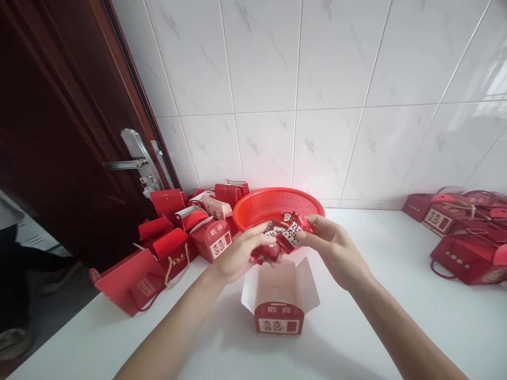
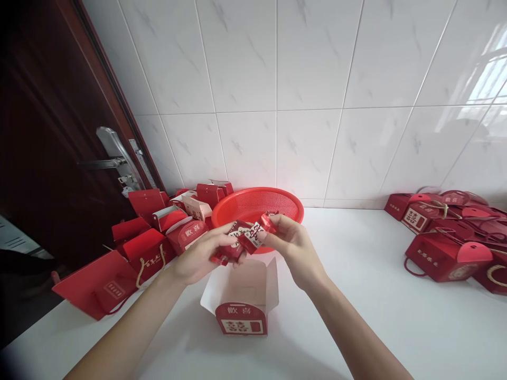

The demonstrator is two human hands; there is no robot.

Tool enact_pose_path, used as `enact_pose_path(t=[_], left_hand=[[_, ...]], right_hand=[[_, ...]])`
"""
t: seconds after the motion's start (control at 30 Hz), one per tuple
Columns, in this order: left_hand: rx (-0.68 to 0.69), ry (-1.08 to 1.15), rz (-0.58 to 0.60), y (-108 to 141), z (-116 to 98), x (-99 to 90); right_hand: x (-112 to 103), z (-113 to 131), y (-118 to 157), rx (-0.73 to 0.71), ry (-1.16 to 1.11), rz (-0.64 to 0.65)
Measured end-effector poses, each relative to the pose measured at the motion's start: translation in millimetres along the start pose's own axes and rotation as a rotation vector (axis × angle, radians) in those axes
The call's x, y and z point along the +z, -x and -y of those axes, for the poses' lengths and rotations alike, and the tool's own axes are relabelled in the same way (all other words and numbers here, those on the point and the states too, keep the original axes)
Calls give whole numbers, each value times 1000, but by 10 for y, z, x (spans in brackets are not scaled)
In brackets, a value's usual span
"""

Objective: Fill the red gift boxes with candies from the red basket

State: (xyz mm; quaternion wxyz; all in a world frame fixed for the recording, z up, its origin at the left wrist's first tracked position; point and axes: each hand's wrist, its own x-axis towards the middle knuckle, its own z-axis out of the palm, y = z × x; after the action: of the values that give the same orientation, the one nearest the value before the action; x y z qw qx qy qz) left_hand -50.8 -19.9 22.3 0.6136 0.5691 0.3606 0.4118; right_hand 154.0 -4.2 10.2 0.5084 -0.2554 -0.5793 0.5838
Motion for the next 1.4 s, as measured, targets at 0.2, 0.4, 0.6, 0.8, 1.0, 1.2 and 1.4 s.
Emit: enact_pose_path(t=[0.2, 0.4, 0.6, 0.8, 1.0, 1.2, 1.4], left_hand=[[-12, 115, -116, -52, 13, -45], [6, -8, -20, -31, 13, -16], [52, -207, -55, 9, 14, 19], [-44, -7, 9, 5, -25, -21], [-4, -130, 41, 34, -63, -133], [-146, -587, 202, 236, -145, -92], [-143, -1016, 247, 297, -199, 26]], right_hand=[[-44, 7, -38, 91, -133, -84], [18, -29, -23, 147, -94, -2], [74, -50, 2, 130, -37, 28], [16, -17, 2, 107, -19, -37], [-26, 87, 27, 129, 100, -25], [12, 195, 73, 60, 271, 187], [20, 223, 94, 81, 285, 231]])
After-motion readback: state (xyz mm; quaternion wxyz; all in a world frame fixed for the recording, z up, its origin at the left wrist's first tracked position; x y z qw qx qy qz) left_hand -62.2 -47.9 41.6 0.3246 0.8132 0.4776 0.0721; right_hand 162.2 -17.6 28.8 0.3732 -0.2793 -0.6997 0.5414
